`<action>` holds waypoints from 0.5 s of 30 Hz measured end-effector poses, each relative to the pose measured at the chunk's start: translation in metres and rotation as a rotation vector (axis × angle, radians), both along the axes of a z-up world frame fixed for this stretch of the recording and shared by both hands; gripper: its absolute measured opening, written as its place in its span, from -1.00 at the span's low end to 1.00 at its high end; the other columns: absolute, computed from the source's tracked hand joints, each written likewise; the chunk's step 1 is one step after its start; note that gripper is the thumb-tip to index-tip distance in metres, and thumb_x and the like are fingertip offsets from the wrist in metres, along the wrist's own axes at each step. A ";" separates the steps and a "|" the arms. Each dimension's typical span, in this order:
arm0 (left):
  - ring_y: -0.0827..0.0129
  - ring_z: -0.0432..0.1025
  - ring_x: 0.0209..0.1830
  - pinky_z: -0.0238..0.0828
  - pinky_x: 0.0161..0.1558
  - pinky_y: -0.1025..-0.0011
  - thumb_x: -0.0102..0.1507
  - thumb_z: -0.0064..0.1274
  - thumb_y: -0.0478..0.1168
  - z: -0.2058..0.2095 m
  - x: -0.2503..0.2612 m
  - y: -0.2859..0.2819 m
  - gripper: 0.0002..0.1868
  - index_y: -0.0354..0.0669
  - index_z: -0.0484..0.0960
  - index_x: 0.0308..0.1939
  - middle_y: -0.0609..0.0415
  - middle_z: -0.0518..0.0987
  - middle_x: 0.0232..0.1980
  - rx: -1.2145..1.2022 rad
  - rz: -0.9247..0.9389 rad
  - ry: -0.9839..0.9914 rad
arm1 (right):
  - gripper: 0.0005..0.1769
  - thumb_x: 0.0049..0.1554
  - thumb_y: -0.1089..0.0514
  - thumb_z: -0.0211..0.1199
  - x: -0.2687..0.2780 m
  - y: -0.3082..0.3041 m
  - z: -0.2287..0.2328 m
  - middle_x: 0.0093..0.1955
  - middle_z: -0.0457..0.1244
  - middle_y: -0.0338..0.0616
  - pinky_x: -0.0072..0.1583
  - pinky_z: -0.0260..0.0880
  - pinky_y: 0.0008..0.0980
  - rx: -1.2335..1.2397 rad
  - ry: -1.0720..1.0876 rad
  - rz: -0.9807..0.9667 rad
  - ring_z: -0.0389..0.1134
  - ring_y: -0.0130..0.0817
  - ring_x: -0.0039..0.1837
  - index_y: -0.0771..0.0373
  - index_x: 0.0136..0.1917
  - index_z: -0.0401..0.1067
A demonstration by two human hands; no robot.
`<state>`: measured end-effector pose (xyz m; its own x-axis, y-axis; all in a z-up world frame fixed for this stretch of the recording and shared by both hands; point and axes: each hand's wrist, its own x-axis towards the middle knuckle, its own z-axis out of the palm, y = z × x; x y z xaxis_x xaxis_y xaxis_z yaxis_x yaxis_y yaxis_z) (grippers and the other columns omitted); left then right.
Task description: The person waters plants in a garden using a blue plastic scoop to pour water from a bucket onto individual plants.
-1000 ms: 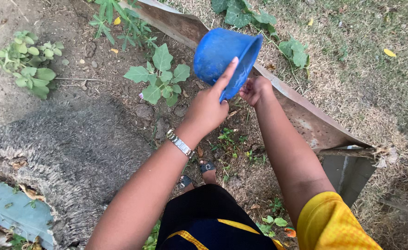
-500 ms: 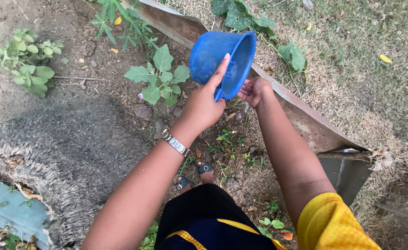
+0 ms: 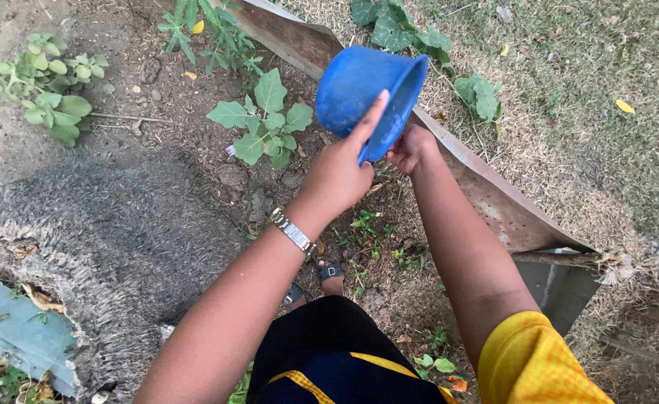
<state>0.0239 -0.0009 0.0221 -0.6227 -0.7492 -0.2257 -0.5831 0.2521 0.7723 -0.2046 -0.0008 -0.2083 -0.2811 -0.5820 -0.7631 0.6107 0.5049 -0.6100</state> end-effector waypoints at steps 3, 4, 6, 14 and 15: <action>-0.15 0.60 -0.09 0.52 -0.14 0.04 0.16 0.05 -0.40 -0.005 0.004 -0.006 0.12 0.64 -0.20 0.57 -0.25 0.63 0.09 0.040 0.062 0.049 | -0.61 0.33 0.04 -0.17 -0.003 -0.003 -0.007 -0.36 0.22 -0.22 -0.34 0.18 -0.45 0.003 -0.076 0.007 0.14 -0.46 -0.37 0.23 -0.15 0.39; -0.15 0.60 -0.07 0.51 -0.12 0.04 0.15 0.04 -0.41 -0.007 0.006 -0.007 0.13 0.64 -0.21 0.57 -0.25 0.61 0.15 0.038 0.079 0.073 | -0.66 0.33 0.08 -0.15 -0.007 -0.003 -0.014 -0.35 0.21 -0.23 -0.32 0.20 -0.44 -0.010 -0.095 0.001 0.14 -0.44 -0.37 0.22 -0.15 0.37; -0.15 0.59 -0.03 0.51 -0.08 0.05 0.13 0.04 -0.42 -0.009 0.011 -0.007 0.13 0.64 -0.20 0.56 -0.24 0.62 0.15 0.056 0.096 0.087 | -0.74 0.33 0.16 -0.10 -0.013 -0.002 -0.025 -0.33 0.18 -0.25 -0.29 0.23 -0.40 -0.036 -0.135 -0.011 0.13 -0.41 -0.36 0.20 -0.17 0.33; -0.21 0.58 -0.12 0.49 -0.16 -0.01 0.18 0.01 -0.41 0.002 0.015 -0.007 0.09 0.62 -0.18 0.59 -0.27 0.64 0.06 -0.009 0.063 0.063 | -0.66 0.32 0.04 -0.14 0.001 0.001 0.005 -0.23 0.23 -0.11 -0.13 0.45 -0.17 0.149 0.077 0.044 0.32 -0.18 -0.19 0.29 -0.08 0.34; -0.20 0.59 -0.15 0.50 -0.19 -0.01 0.19 0.02 -0.39 0.004 0.014 -0.006 0.08 0.62 -0.18 0.58 -0.25 0.65 0.04 -0.006 0.054 0.041 | -0.63 0.34 -0.02 -0.13 0.003 0.001 0.008 -0.22 0.21 -0.11 -0.12 0.46 -0.12 0.194 0.109 0.032 0.33 -0.15 -0.18 0.28 -0.07 0.33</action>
<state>0.0379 -0.0069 0.0263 -0.5903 -0.7830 -0.1961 -0.5640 0.2262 0.7942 -0.2017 0.0003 -0.2003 -0.3520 -0.4374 -0.8275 0.5284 0.6369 -0.5614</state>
